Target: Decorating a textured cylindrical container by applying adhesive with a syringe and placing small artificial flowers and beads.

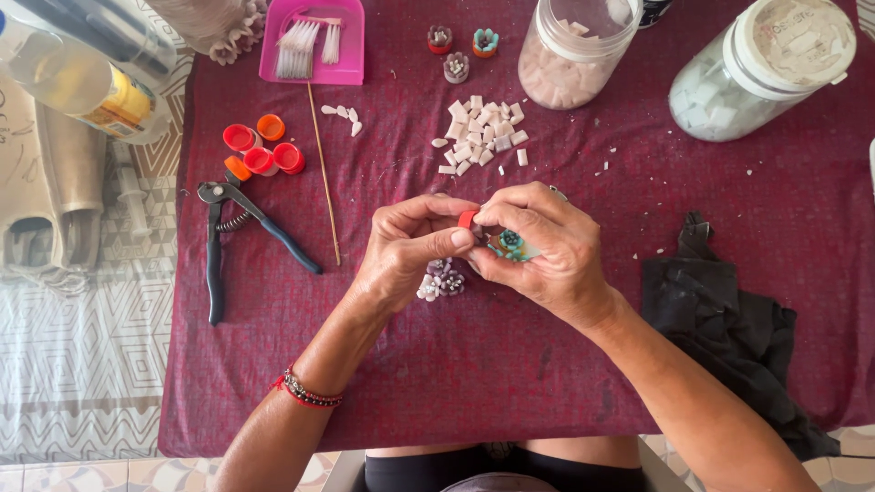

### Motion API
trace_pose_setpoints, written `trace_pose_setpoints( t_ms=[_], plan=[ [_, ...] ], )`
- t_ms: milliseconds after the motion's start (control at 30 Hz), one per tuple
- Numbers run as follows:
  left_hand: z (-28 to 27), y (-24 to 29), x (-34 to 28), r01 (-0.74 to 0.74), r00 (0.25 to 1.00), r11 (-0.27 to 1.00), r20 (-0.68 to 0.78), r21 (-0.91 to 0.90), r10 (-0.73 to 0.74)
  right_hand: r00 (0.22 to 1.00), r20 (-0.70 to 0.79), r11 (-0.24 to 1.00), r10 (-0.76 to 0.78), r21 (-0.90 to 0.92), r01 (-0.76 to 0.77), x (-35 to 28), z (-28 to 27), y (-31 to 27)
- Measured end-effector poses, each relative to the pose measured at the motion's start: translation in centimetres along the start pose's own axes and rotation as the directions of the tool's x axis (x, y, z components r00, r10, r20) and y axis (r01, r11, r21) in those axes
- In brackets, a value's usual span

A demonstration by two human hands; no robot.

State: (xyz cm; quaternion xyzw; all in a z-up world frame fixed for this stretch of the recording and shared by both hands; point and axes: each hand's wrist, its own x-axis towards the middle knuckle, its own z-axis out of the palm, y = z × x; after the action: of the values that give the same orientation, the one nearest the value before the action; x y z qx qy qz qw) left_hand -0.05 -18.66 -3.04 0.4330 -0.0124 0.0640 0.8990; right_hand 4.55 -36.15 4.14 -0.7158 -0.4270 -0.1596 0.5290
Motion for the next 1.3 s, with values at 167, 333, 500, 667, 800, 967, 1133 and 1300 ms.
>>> trace_pose_setpoints(
  t_ms=[167,333,500,667,800,967,1133,1300],
  plan=[
    [0.3,0.5,0.0,0.020,0.999,1.000,0.031,-0.021,-0.020,0.999,0.024,0.998,0.022,0.053,-0.023,0.2,-0.3,0.2],
    [0.5,1.5,-0.2,0.046,0.998,0.999,0.052,-0.007,-0.046,0.992,0.101,0.982,0.069,0.171,-0.085,0.6,-0.9,0.7],
    [0.7,2.6,-0.2,0.081,0.991,0.994,0.104,0.071,-0.088,0.953,0.186,0.886,0.239,0.361,-0.293,0.4,-1.2,1.3],
    [0.7,2.7,-0.2,0.092,0.989,0.993,0.108,0.077,-0.100,0.954,0.193,0.889,0.228,0.360,-0.285,0.5,-1.2,1.2],
    [0.9,1.8,0.0,0.111,0.993,0.991,0.034,0.077,-0.114,0.966,0.229,0.964,0.121,0.204,-0.169,1.3,-2.1,1.2],
    [1.2,1.4,-0.1,0.032,0.993,0.991,0.108,0.129,-0.046,0.975,0.207,0.992,0.084,0.077,-0.102,2.0,-2.4,0.6],
    [2.0,4.5,0.0,-0.196,0.981,0.701,0.138,0.685,0.139,0.930,0.189,0.945,0.317,0.017,-0.325,2.6,-6.3,2.2],
    [2.0,0.9,-0.9,-0.473,0.871,-0.113,0.483,0.874,0.091,0.717,0.488,0.857,0.498,-0.152,-0.492,2.6,-6.5,2.1]
  ],
)
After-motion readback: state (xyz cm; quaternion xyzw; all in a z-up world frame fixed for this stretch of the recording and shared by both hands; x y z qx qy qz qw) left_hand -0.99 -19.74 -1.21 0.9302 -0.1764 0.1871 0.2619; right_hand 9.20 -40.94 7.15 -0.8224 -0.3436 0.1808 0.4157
